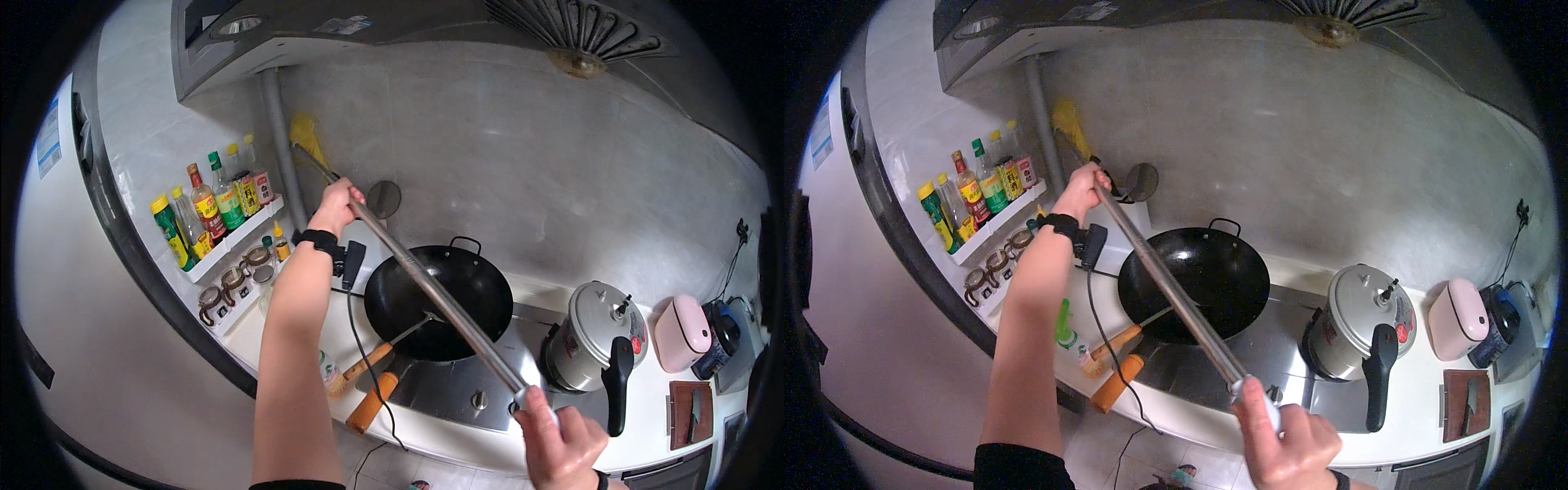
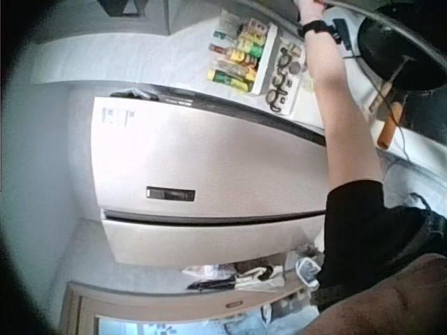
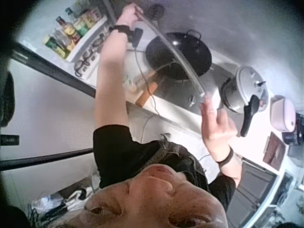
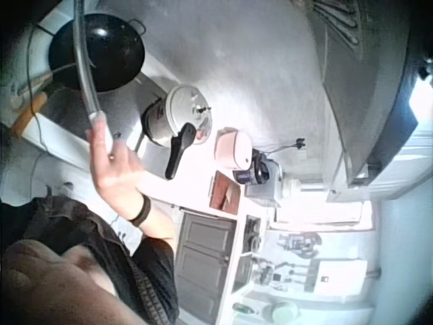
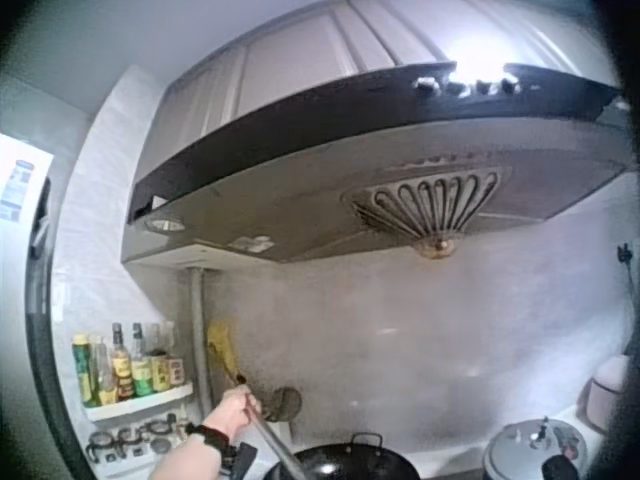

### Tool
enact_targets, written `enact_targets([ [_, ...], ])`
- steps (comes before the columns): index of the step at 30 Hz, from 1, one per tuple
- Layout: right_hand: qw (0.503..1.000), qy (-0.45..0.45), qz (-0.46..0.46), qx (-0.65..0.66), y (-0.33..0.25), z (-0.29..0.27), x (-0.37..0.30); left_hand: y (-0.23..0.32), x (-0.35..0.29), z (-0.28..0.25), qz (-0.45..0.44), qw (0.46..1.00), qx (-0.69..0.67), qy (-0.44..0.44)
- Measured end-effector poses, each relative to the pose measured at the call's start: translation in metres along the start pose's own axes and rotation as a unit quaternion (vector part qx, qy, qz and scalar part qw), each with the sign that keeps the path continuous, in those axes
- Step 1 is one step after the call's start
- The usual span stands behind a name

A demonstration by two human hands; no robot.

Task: The person cleans the kitchen wall and upper cabinets using a long-handled mop with a yellow cloth, then switches to a handheld yellow cloth to wipe the wall and countertop. They spray cleaner from a green bottle onto the wall and continue wiping with the cloth.

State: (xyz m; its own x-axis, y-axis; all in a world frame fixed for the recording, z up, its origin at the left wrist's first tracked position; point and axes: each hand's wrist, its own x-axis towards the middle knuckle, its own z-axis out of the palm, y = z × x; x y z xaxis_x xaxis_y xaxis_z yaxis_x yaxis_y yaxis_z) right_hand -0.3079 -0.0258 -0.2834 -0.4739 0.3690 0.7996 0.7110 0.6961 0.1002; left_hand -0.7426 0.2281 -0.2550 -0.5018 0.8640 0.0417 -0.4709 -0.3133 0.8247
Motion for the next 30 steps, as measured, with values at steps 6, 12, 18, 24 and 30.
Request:
enact_targets([
  [6, 0.998, 0.003, 0.054, 0.016, 0.000, 0.017, -0.007, -0.003, 0.015, -0.004, -0.008, 0.998, 0.019, 0.053],
  [12, 0.993, -0.037, 0.090, 0.059, 0.018, 0.033, -0.053, -0.027, -0.007, 0.012, -0.018, 0.998, 0.048, 0.046],
  [18, 0.995, 0.032, 0.092, 0.035, 0.044, 0.017, -0.120, -0.051, -0.065, 0.063, -0.003, 0.997, 0.069, 0.015],
  [24, 0.979, -0.035, 0.195, 0.049, 0.064, -0.060, -0.193, -0.083, -0.160, 0.135, -0.002, 0.994, 0.066, -0.088],
  [30, 0.956, -0.032, 0.292, 0.002, 0.059, -0.140, -0.269, -0.135, -0.255, 0.203, -0.081, 0.978, 0.065, -0.181],
])
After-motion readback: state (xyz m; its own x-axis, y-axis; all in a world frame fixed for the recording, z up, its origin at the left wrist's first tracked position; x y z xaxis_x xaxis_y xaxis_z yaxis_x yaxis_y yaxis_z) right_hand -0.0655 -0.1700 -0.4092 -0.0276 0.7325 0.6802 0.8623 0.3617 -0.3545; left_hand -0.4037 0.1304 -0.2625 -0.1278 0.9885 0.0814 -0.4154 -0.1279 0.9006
